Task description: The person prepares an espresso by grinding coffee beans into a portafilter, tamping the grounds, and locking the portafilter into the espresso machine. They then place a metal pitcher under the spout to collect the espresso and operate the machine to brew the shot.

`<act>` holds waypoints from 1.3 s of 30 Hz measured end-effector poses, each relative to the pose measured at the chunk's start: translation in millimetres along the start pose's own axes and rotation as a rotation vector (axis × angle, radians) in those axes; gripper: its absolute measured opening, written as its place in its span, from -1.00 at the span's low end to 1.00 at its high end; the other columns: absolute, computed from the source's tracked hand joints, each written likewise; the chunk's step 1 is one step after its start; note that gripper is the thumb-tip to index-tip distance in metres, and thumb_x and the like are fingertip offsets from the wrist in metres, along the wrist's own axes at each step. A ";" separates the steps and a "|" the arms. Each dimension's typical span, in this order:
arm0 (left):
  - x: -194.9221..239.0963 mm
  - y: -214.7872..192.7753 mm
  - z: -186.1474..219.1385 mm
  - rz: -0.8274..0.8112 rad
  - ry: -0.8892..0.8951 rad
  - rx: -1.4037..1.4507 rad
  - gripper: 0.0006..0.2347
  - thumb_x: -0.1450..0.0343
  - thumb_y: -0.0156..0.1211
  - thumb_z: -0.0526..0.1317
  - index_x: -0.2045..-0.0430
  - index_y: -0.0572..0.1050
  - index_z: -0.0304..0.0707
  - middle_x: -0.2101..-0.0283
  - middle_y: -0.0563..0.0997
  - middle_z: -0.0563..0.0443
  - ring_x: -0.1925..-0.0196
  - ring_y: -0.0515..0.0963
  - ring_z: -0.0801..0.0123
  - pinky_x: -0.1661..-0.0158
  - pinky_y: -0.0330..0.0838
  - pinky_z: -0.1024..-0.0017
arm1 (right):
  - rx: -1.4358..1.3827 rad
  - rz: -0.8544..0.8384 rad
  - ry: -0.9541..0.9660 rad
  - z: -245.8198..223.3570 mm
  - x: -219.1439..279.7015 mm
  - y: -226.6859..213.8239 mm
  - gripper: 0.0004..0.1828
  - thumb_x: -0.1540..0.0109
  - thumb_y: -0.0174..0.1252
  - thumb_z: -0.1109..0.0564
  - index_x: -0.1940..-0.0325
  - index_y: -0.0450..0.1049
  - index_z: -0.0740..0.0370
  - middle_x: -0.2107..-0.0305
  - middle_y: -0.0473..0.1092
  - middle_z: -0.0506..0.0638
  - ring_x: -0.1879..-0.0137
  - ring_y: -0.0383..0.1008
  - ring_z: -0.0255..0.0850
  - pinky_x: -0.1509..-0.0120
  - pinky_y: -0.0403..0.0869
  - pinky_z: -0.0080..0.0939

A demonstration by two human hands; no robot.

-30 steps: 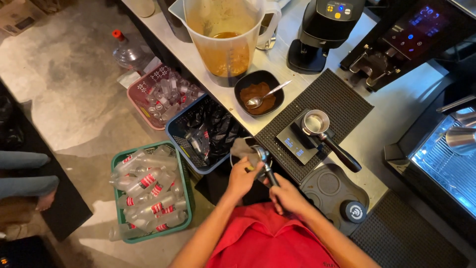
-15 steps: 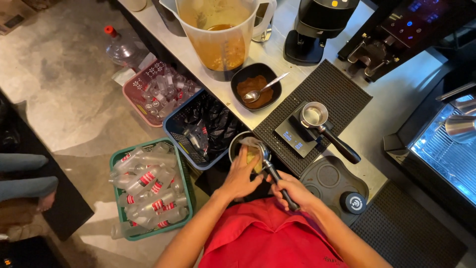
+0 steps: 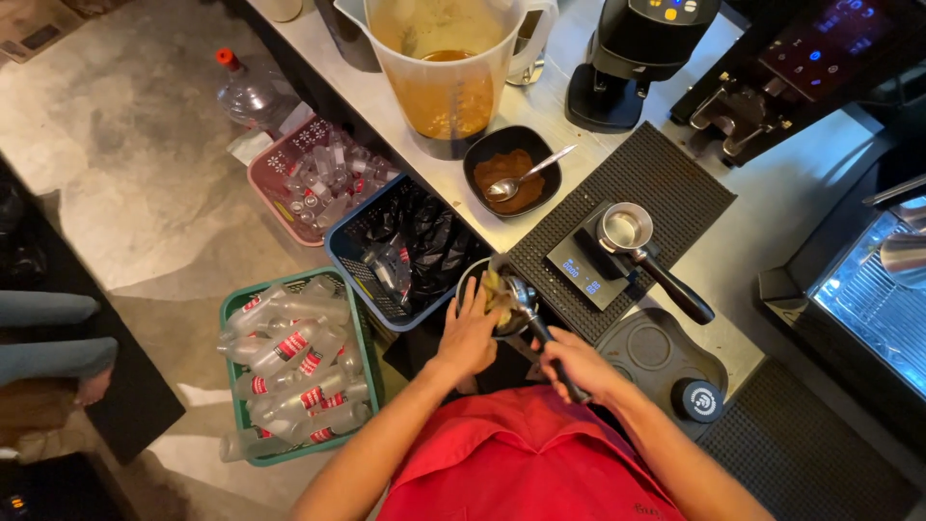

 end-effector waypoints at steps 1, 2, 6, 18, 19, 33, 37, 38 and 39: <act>-2.4 -0.7 -1.5 0.030 0.005 0.045 -0.74 -0.36 0.10 -0.40 0.08 0.57 -0.28 -0.63 -0.39 -0.25 -0.63 -0.46 -0.20 -0.44 -0.29 -0.31 | 0.079 0.023 -0.011 -5.3 -1.8 -6.7 -0.71 -0.16 -0.01 0.20 0.05 0.37 0.30 0.74 0.19 0.09 0.82 0.26 -0.09 0.80 0.33 -0.07; -12.4 3.0 -13.2 0.030 0.012 0.040 -0.74 -0.36 0.10 -0.40 0.08 0.57 -0.28 -0.63 -0.39 -0.25 -0.63 -0.46 -0.20 -0.44 -0.29 -0.31 | 0.077 0.027 -0.018 -10.3 1.0 -1.7 -0.71 -0.16 -0.01 0.20 0.05 0.37 0.30 0.74 0.19 0.09 0.82 0.26 -0.09 0.80 0.33 -0.07; -13.9 11.0 -12.4 -0.012 0.032 0.216 -0.75 -0.34 0.18 -0.29 0.22 0.56 -0.57 -0.62 -0.31 -0.33 -0.63 -0.33 -0.24 -0.47 -0.21 -0.26 | -0.073 0.022 0.063 0.9 4.3 18.3 -0.71 -0.13 0.02 0.14 0.08 0.37 0.26 0.75 0.14 0.05 0.80 0.20 -0.16 0.80 0.32 -0.10; -34.1 40.1 -149.4 0.392 -0.142 0.334 -0.81 -0.23 0.27 -0.13 0.35 0.70 -0.01 -0.16 0.58 0.07 -0.26 0.49 0.18 -0.26 0.26 0.10 | 0.863 0.417 -0.240 10.0 -2.7 28.1 -0.45 -0.23 0.02 0.02 -0.34 0.28 -0.12 0.20 0.50 0.10 0.17 0.56 0.16 0.13 0.49 0.14; -13.4 27.3 -151.5 0.553 -0.166 0.572 -0.77 -0.25 0.25 -0.29 0.27 0.73 -0.22 0.00 0.67 0.06 -0.07 0.63 0.29 -0.14 0.39 0.44 | 0.985 0.474 -0.252 3.1 7.7 37.5 -0.25 -0.24 -0.03 -0.01 -0.56 0.07 -0.22 -0.14 0.48 0.11 -0.07 0.53 0.30 -0.11 0.45 0.24; 25.7 62.7 -209.9 0.763 -0.663 1.311 -0.52 -0.50 0.15 -0.25 -0.32 0.19 -0.32 -0.16 0.42 -0.21 -0.12 0.50 0.14 -0.09 0.40 0.21 | 0.494 0.408 -0.433 54.4 -28.8 12.4 -0.37 -0.34 0.16 0.08 -0.49 0.19 0.08 0.33 0.47 0.12 0.34 0.49 -0.01 0.32 0.51 -0.09; 31.7 60.6 -193.1 0.860 -0.468 0.904 -0.79 -0.48 0.24 -0.24 0.03 0.49 -0.18 0.18 0.58 -0.01 0.19 0.55 0.41 0.13 0.44 0.47 | -0.470 -0.141 -0.359 70.3 -9.4 11.1 -0.46 -0.28 0.05 0.11 -0.33 0.21 0.27 0.66 0.27 0.11 0.77 0.38 -0.02 0.73 0.45 -0.05; 35.9 57.8 -168.7 0.829 -0.462 0.894 -0.79 -0.48 0.24 -0.24 0.03 0.49 -0.18 0.18 0.58 -0.01 0.19 0.55 0.41 0.13 0.44 0.47 | -0.491 -0.116 -0.366 68.8 2.4 11.4 -0.46 -0.28 0.05 0.11 -0.33 0.21 0.27 0.66 0.27 0.11 0.77 0.38 -0.02 0.73 0.45 -0.05; 27.5 52.5 -136.5 0.708 -0.383 0.752 -0.86 -0.48 0.24 -0.22 0.11 0.55 -0.12 0.21 0.65 -0.04 0.18 0.63 0.29 0.12 0.51 0.37 | -0.424 -0.038 -0.313 67.4 10.4 5.2 -0.53 -0.18 0.03 0.22 -0.18 0.29 0.35 0.66 0.27 0.12 0.73 0.39 -0.04 0.68 0.47 -0.04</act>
Point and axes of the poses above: each hand's wrist, its own x-axis away from the middle knuckle, its own y-axis out of the palm, z = x × y, the point moved 6 cm from there along -x, towards the middle knuckle
